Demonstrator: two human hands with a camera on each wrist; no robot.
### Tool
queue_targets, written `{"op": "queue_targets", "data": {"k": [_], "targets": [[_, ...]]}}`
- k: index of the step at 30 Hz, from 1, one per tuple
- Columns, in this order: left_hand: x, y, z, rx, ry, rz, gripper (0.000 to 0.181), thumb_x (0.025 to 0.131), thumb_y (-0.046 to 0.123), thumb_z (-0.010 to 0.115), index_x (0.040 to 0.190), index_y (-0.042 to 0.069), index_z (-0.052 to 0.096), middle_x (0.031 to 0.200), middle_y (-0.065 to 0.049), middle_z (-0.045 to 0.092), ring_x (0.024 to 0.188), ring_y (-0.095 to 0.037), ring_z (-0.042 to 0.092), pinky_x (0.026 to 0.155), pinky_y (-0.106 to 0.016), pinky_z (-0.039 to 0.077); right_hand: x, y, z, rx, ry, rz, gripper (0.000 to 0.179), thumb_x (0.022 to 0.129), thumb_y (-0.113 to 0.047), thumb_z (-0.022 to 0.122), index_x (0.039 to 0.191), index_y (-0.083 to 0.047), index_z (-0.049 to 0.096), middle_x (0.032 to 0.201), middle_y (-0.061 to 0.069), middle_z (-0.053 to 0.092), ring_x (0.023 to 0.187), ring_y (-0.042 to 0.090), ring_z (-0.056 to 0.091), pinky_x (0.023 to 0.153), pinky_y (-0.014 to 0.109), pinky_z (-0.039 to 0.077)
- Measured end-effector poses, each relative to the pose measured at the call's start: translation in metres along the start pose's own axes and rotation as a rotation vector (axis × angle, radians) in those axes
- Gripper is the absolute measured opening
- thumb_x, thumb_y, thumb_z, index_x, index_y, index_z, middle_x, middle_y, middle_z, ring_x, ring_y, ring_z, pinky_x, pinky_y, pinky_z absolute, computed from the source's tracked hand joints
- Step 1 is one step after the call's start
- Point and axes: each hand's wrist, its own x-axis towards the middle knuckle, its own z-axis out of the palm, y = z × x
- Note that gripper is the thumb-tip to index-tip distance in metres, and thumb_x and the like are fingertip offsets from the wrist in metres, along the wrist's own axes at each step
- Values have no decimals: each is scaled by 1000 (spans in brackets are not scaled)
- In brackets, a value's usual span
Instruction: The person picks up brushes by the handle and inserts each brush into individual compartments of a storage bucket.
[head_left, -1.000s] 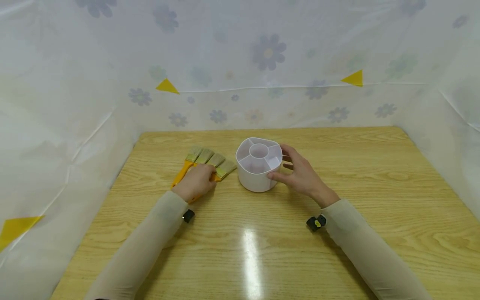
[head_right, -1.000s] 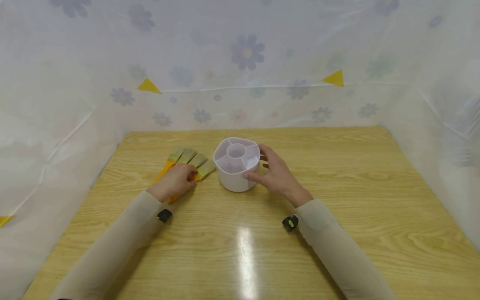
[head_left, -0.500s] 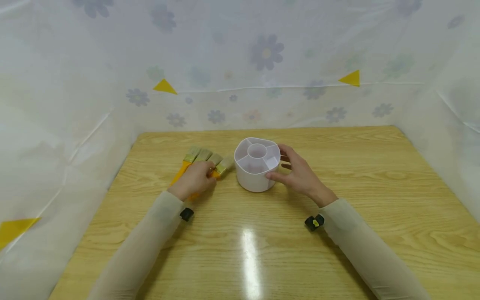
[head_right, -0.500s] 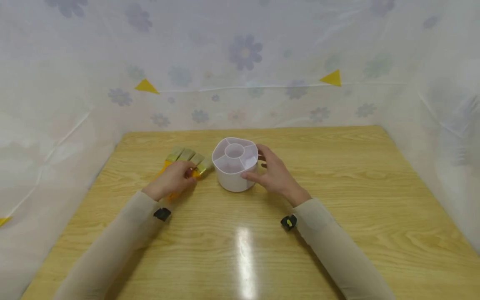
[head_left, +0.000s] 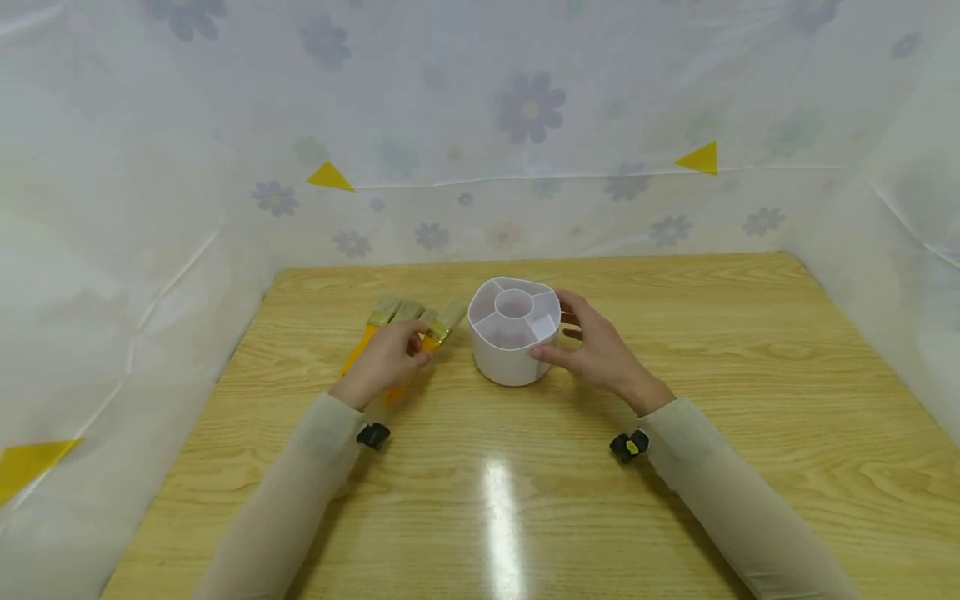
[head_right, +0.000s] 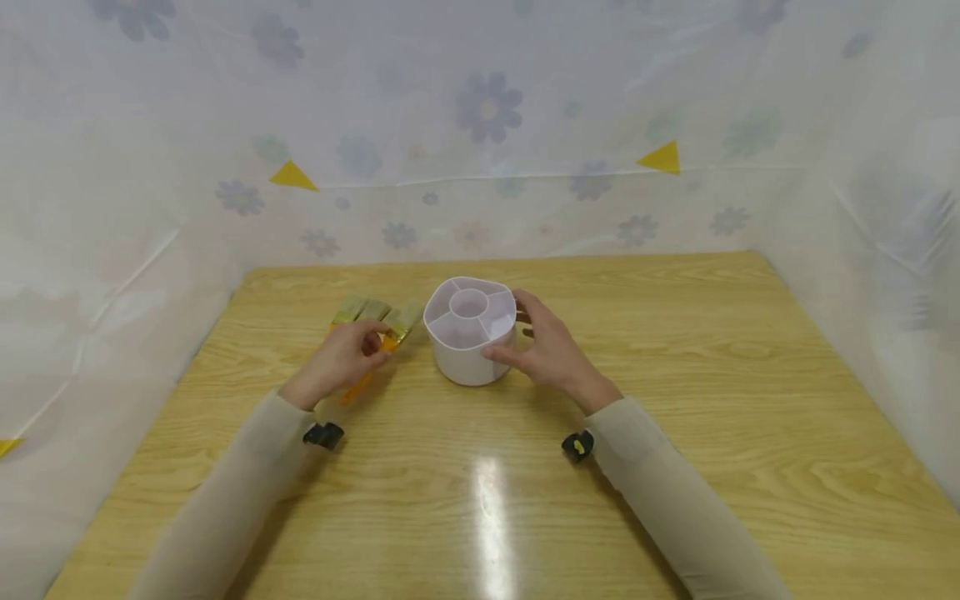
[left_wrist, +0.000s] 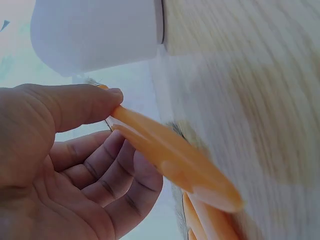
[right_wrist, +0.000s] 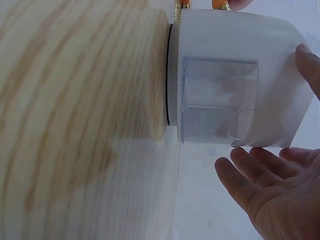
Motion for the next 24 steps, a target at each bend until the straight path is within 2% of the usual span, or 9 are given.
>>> {"op": "queue_targets", "data": {"k": [5, 12, 16, 24], "targets": [[-2, 2, -1, -28, 32, 15, 44, 89, 13, 67, 129, 1, 56, 94, -7, 62, 79, -19, 58, 70, -35, 50, 4, 15, 2, 8, 5, 3, 83, 80, -28, 79, 146, -12, 32, 141, 13, 43, 126, 35, 44, 102, 54, 37], [-3, 3, 1, -74, 93, 3, 41, 90, 11, 66, 128, 0, 55, 91, -6, 60, 75, -18, 56, 66, -33, 49, 10, 39, 4, -5, 12, -1, 86, 76, -45, 78, 146, -24, 33, 141, 1, 44, 125, 27, 46, 101, 51, 39], [-4, 2, 2, -77, 116, -7, 40, 91, 12, 65, 128, 2, 55, 88, -5, 59, 71, -18, 54, 65, -33, 47, 10, 41, 5, -8, 18, -17, 86, 75, -50, 77, 145, -26, 33, 140, -1, 44, 124, 26, 47, 100, 51, 40], [-6, 2, 2, -79, 137, 8, 40, 90, 11, 66, 127, 0, 55, 87, -6, 58, 69, -18, 53, 63, -33, 45, 10, 41, 5, -9, 13, -13, 87, 75, -51, 77, 146, -27, 33, 140, -2, 44, 124, 27, 47, 98, 51, 41]]}}
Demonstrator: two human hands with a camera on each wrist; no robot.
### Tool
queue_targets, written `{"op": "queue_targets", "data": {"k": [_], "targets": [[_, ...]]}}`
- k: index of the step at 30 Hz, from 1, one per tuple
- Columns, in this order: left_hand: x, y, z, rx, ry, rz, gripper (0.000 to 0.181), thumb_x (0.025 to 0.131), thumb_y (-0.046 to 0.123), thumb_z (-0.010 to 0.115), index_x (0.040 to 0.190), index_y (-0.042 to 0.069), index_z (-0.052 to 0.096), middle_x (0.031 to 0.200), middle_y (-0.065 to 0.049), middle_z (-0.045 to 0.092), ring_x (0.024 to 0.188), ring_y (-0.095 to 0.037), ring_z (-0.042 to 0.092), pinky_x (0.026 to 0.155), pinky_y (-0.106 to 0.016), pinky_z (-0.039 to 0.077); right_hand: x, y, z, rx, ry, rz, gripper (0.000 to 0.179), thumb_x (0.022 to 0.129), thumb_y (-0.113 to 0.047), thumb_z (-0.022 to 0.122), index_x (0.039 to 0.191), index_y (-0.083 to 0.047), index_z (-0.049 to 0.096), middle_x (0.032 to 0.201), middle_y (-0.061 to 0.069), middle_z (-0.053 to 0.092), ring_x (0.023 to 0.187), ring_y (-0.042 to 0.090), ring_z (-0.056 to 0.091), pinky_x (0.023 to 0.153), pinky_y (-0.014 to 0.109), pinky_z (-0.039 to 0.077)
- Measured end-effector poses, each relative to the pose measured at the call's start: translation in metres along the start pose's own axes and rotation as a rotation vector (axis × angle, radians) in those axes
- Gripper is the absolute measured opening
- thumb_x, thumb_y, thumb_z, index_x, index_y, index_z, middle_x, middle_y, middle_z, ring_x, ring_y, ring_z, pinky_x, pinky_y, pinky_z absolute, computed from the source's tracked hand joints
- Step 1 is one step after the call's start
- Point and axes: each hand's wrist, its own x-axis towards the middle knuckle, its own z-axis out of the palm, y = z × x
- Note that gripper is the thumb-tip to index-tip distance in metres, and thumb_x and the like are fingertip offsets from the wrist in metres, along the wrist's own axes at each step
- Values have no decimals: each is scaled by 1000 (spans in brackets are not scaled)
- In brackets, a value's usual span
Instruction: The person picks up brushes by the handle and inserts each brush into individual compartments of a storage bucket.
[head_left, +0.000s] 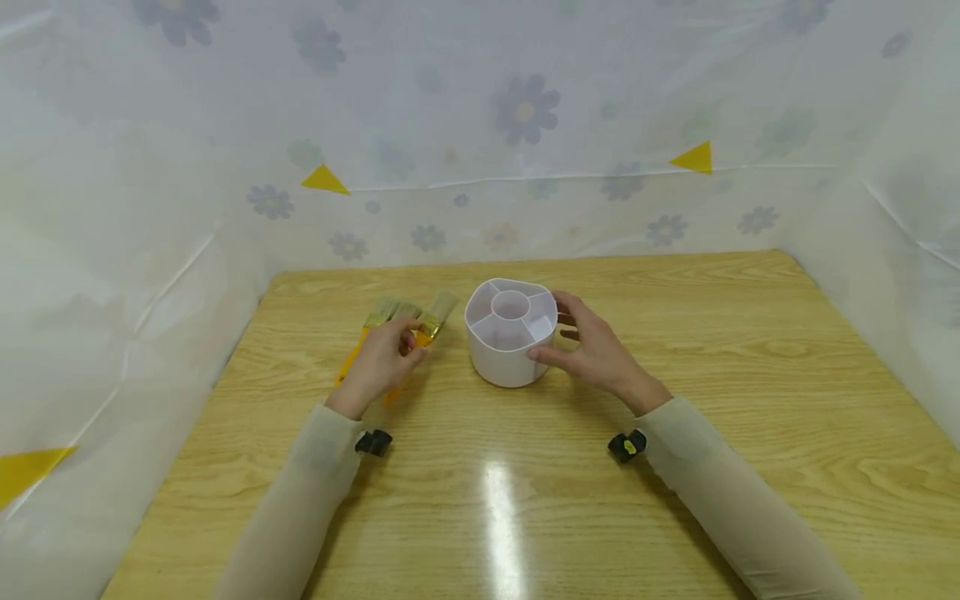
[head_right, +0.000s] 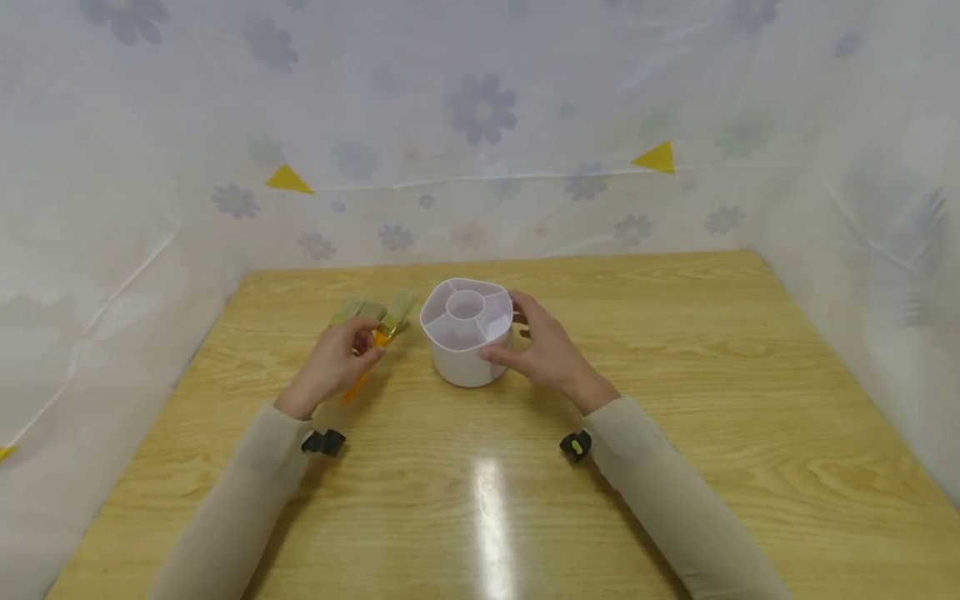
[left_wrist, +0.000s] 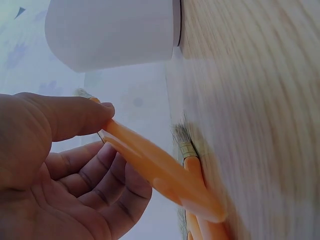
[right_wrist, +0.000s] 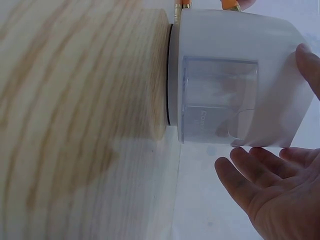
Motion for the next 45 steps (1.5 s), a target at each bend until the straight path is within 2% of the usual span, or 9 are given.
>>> {"op": "queue_targets", "data": {"k": [7, 14, 27, 34, 45], "targets": [[-3, 3, -2, -21, 20, 12, 41, 90, 10, 65, 128, -1, 55, 89, -6, 58, 73, -18, 55, 66, -34, 48, -1, -1, 0, -8, 6, 4, 87, 74, -52, 77, 145, -29, 33, 139, -4, 44, 123, 24, 47, 99, 50, 42], [-5, 7, -4, -26, 45, 36, 39, 90, 10, 65, 127, -3, 55, 92, -8, 58, 77, -19, 57, 68, -35, 50, -1, -1, 0, -3, 0, -2, 87, 75, -50, 77, 146, -27, 32, 140, 0, 44, 124, 28, 47, 98, 53, 41], [-11, 14, -6, -83, 120, 70, 37, 91, 8, 63, 126, -4, 54, 102, -15, 59, 78, -22, 56, 67, -36, 49, -1, 0, 1, -8, 3, 16, 88, 74, -55, 75, 146, -28, 32, 139, -4, 44, 123, 25, 47, 99, 49, 42], [-11, 19, -6, -101, 166, 110, 36, 90, 9, 65, 122, -3, 56, 98, -13, 61, 75, -21, 56, 66, -34, 50, -1, 0, 0, -17, 9, 4, 87, 74, -55, 76, 145, -28, 33, 138, -4, 45, 123, 23, 47, 99, 48, 41], [-15, 29, -8, -122, 203, 146, 38, 88, 9, 68, 122, -3, 57, 99, -14, 62, 74, -20, 57, 66, -34, 52, 0, 2, 1, -15, 8, -3, 87, 74, -56, 75, 145, -28, 33, 138, -6, 45, 123, 21, 47, 99, 47, 42]]}}
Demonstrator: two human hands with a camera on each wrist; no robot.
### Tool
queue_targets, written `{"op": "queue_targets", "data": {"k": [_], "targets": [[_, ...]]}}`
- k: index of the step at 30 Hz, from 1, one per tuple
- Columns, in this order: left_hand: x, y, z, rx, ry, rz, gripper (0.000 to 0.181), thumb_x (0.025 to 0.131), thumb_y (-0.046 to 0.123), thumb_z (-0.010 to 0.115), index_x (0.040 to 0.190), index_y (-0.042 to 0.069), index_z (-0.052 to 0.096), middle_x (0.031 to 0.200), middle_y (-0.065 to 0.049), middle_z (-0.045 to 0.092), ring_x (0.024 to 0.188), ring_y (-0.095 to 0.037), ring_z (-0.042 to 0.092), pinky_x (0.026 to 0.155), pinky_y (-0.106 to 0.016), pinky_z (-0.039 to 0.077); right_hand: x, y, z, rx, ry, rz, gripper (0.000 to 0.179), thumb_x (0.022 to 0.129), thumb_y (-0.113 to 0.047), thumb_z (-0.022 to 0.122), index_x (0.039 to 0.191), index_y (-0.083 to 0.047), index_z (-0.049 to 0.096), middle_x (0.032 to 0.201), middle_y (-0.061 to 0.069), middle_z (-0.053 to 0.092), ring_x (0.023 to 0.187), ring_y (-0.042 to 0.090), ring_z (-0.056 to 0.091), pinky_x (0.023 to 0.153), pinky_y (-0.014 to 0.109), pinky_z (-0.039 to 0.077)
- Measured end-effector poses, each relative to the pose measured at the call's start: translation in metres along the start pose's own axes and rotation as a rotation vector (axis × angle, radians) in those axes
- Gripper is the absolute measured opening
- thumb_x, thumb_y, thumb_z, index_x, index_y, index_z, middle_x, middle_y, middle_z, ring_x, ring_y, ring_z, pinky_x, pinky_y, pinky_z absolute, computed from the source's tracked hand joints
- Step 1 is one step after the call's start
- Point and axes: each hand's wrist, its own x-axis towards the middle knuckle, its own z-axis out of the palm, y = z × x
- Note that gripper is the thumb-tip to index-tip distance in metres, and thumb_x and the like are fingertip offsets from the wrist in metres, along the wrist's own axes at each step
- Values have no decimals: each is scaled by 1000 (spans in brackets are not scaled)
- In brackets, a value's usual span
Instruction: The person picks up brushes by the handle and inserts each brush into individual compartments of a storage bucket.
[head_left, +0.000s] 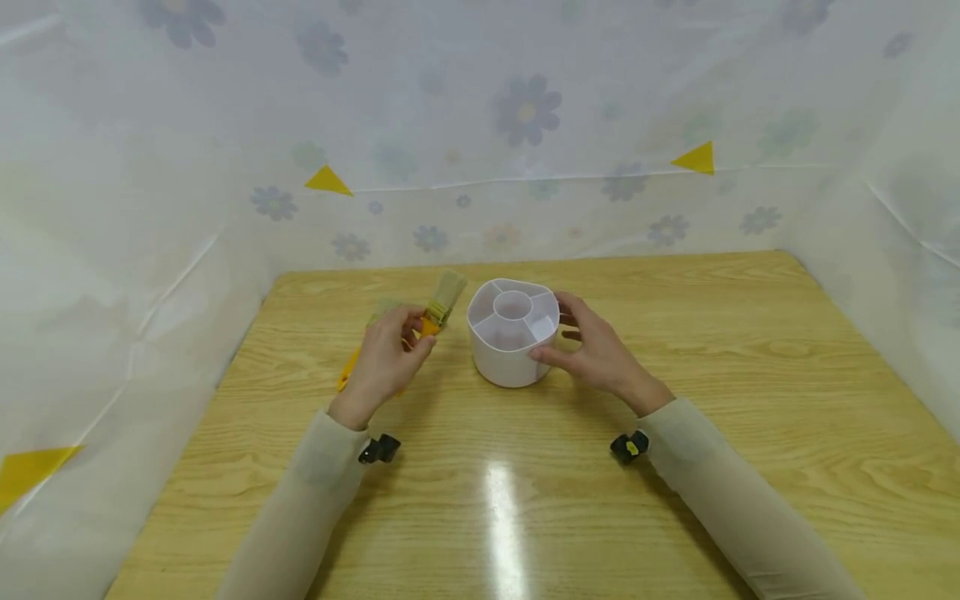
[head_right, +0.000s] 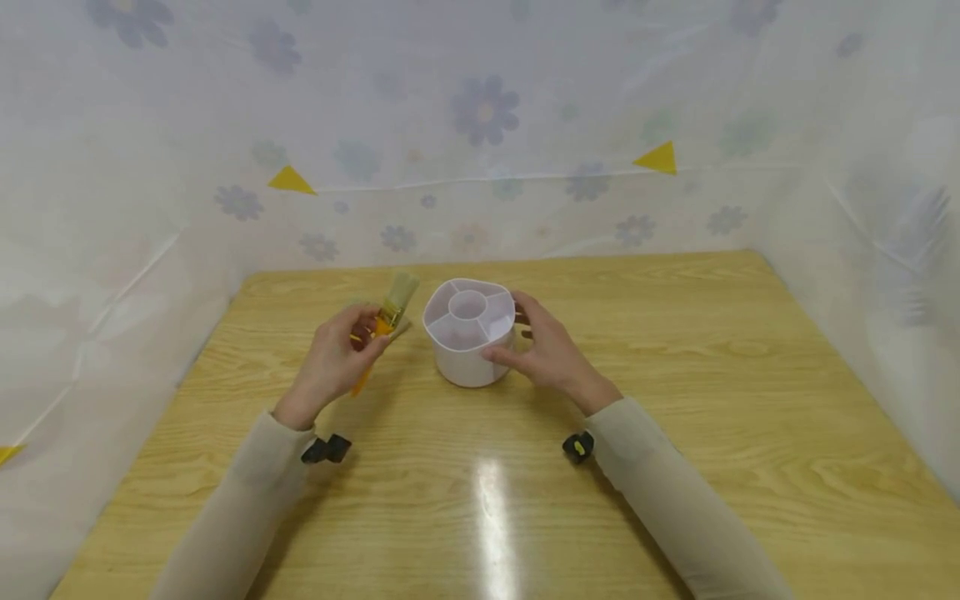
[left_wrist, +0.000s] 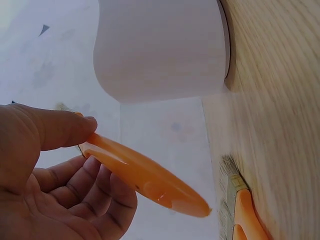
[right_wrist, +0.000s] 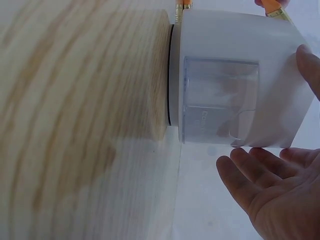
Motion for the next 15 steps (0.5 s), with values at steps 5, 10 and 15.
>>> {"op": "queue_targets", "data": {"k": [5, 10, 15], "targets": [[-1, 6, 0, -16, 9, -2, 38, 88, 10, 68, 122, -2, 56, 99, -12, 61, 75, -19, 56, 65, -33, 51, 0, -2, 0, 5, -6, 7, 88, 73, -56, 75, 145, -28, 32, 138, -6, 45, 123, 21, 47, 100, 48, 41], [-2, 10, 3, -30, 13, 6, 38, 88, 12, 68, 122, -1, 56, 99, -10, 60, 76, -18, 54, 66, -32, 51, -1, -2, 0, 9, -4, 6, 88, 73, -56, 75, 145, -29, 33, 138, -6, 45, 123, 21, 47, 100, 48, 41], [-3, 14, 6, -23, 28, 21, 37, 88, 11, 69, 121, 1, 57, 98, -10, 60, 75, -18, 56, 66, -32, 52, 0, -1, 0, 13, -6, -1, 88, 74, -54, 76, 145, -28, 33, 138, -4, 45, 124, 23, 47, 100, 49, 41]]}}
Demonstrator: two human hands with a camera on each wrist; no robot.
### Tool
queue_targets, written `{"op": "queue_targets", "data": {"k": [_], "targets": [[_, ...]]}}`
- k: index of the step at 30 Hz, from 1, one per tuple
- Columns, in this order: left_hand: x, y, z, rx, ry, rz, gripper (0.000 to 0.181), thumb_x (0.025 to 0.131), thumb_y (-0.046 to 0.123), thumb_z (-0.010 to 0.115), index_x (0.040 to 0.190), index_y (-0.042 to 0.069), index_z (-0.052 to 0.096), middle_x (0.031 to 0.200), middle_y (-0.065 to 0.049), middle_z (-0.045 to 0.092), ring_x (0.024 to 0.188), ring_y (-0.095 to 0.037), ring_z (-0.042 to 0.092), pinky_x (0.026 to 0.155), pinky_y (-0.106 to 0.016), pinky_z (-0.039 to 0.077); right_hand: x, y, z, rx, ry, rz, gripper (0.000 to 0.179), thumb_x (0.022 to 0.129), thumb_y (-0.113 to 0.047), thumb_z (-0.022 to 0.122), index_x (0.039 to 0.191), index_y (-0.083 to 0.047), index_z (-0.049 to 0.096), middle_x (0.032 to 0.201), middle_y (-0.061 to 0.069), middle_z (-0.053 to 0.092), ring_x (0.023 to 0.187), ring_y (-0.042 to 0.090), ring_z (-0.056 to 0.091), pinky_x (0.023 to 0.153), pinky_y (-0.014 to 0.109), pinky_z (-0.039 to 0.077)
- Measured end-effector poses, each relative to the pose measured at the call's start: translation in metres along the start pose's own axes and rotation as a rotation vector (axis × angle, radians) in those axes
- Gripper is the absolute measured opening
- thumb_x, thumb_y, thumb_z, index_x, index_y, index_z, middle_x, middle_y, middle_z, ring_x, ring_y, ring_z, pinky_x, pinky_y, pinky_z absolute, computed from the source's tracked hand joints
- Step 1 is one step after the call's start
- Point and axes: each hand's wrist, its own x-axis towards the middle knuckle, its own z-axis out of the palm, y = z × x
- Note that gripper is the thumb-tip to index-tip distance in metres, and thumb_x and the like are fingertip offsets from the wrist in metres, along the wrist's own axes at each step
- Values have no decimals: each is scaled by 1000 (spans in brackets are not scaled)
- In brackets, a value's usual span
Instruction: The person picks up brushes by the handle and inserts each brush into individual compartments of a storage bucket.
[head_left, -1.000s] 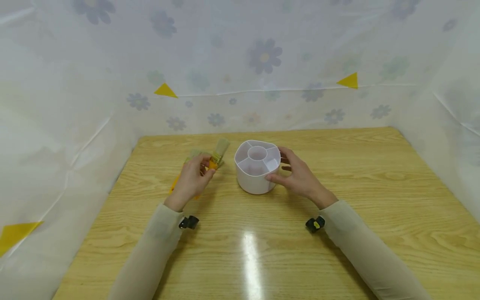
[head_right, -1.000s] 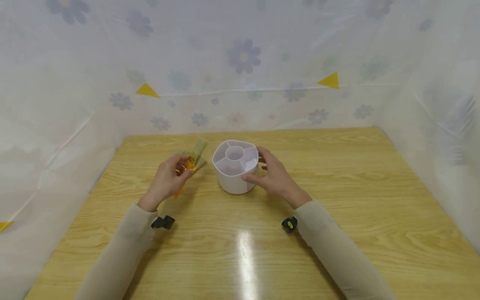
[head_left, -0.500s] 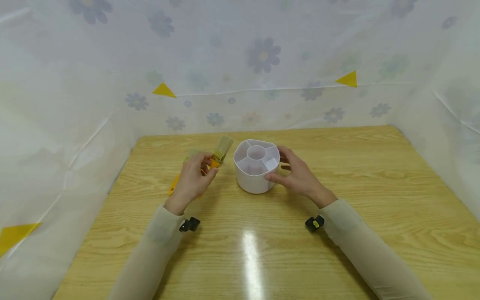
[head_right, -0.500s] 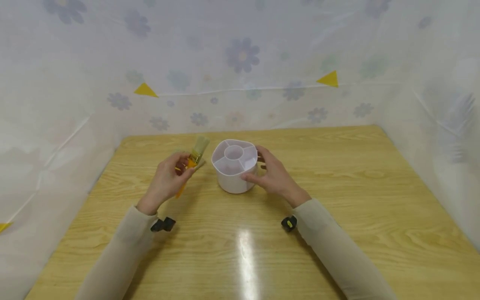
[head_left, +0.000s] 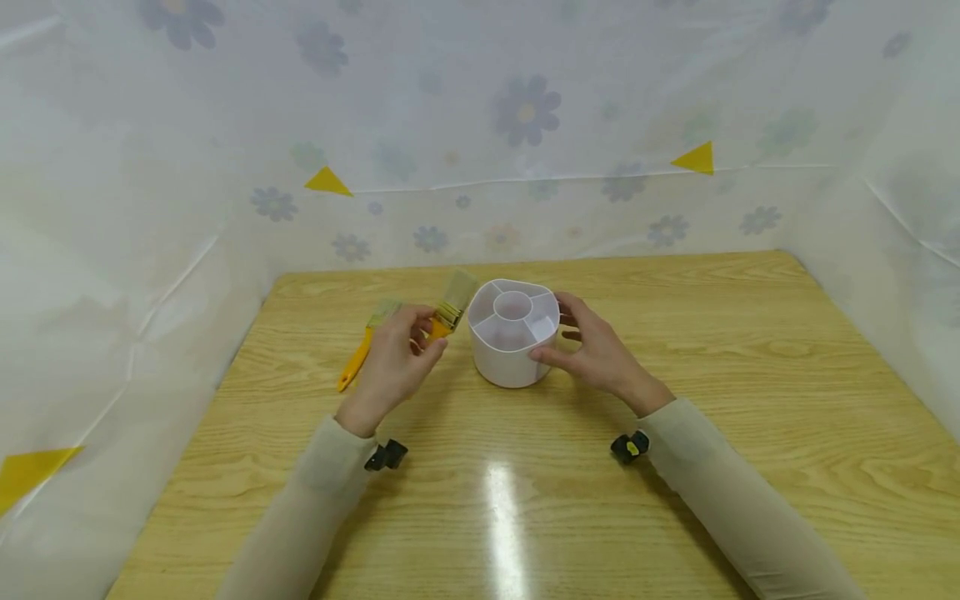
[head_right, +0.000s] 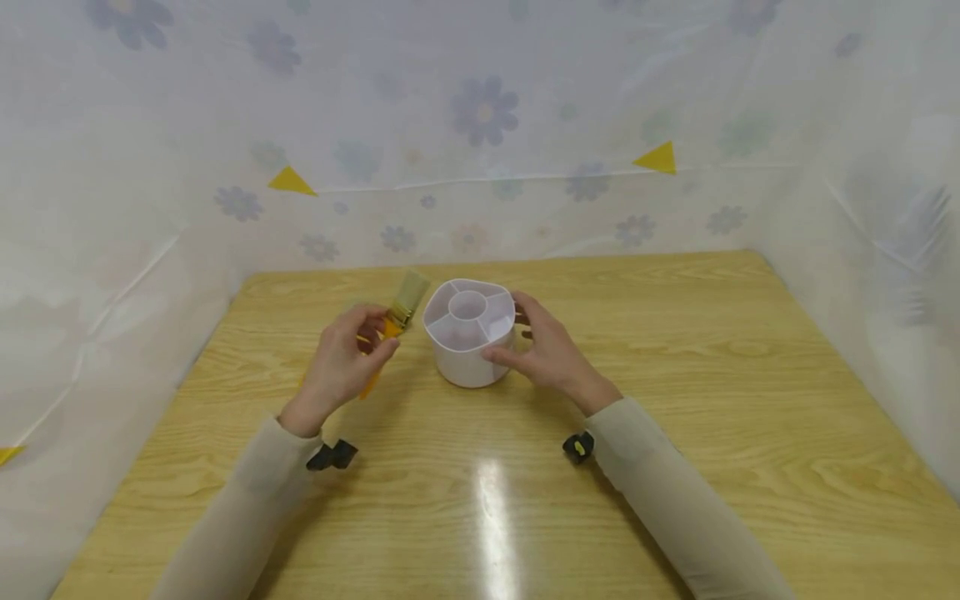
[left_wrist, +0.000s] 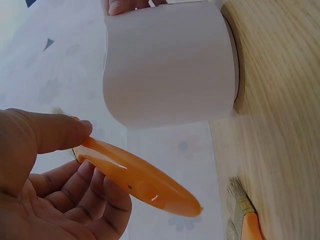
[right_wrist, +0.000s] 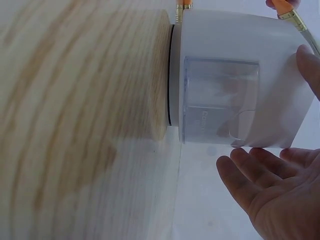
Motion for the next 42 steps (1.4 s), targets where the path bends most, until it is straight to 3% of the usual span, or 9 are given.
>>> {"op": "queue_targets", "data": {"k": [7, 14, 20, 32, 39, 42], "targets": [[-1, 3, 5, -3, 38, 27, 37, 86, 10, 71, 119, 2, 58, 96, -8, 60, 75, -17, 55, 64, -30, 52, 0, -5, -1, 8, -8, 11, 86, 77, -44, 78, 146, -25, 31, 140, 1, 44, 125, 26, 45, 101, 51, 39], [-1, 6, 7, -27, 47, 67, 37, 84, 6, 71, 119, 0, 58, 96, -10, 60, 76, -21, 57, 64, -35, 54, -7, -35, -5, 22, -26, 14, 82, 82, -28, 77, 147, -11, 31, 141, 14, 43, 125, 38, 45, 100, 56, 38], [-1, 12, 7, -41, 43, 90, 37, 83, 5, 72, 118, -1, 59, 95, -10, 61, 75, -21, 57, 64, -35, 53, -9, -45, -7, 15, -31, 16, 81, 82, -26, 76, 147, -8, 30, 141, 17, 42, 125, 39, 45, 99, 56, 39], [2, 16, 14, -42, 38, 120, 38, 84, 5, 71, 119, -1, 59, 95, -12, 61, 76, -22, 56, 65, -34, 53, -10, -44, -6, 20, -32, 40, 81, 82, -26, 76, 147, -9, 31, 141, 16, 42, 124, 39, 45, 99, 57, 38], [3, 19, 15, -41, 36, 125, 37, 84, 5, 71, 119, 0, 59, 95, -11, 62, 76, -22, 57, 65, -35, 53, 0, -1, 0, 3, -13, 20, 89, 77, -48, 76, 148, -24, 29, 142, 5, 42, 124, 32, 46, 98, 54, 41], [3, 18, 15, -34, 33, 130, 36, 85, 6, 70, 119, 0, 59, 96, -10, 62, 76, -20, 57, 65, -34, 53, 0, -1, 0, -4, -7, 19, 90, 75, -53, 75, 148, -26, 29, 141, 2, 43, 123, 30, 47, 97, 53, 42]]}}
